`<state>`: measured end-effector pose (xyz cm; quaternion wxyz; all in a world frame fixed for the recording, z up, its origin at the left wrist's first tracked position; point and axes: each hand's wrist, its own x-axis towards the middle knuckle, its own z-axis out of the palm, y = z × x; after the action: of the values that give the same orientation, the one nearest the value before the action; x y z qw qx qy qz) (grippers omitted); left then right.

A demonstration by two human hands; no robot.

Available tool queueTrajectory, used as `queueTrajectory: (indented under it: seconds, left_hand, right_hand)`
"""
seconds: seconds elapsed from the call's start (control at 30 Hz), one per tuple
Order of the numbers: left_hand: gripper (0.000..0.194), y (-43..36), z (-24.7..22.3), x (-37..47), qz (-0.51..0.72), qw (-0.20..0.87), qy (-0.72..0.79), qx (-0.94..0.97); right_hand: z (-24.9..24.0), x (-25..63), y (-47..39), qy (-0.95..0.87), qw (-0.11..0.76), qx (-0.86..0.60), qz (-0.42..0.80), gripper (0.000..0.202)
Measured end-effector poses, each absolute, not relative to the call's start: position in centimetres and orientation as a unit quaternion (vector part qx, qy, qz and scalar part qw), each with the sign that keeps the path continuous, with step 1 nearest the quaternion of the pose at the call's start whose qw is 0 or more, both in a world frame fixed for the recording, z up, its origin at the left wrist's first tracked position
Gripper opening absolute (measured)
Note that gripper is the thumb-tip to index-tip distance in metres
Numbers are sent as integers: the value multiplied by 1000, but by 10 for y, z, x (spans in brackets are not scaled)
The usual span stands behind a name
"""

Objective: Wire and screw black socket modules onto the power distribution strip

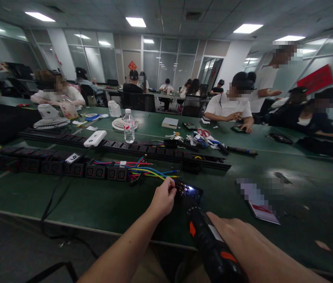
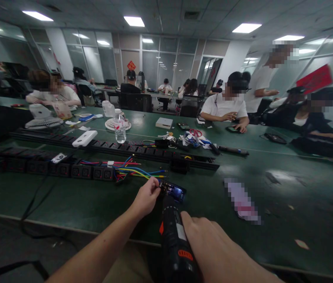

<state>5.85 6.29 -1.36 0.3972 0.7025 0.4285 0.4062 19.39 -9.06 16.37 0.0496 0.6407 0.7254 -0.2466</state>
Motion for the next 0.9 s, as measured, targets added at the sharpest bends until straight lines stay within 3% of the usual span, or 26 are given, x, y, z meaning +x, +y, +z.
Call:
queueTrajectory:
  seconds: [0.4,0.9]
  left_hand:
    - [19,50,-3,65,378,312,457,742]
    - [26,50,-4,68,381,292,453,751]
  right_hand:
    - [161,196,-95,709,87,659,-235,64]
    - [163,193,-92,716,63,658,-225,46]
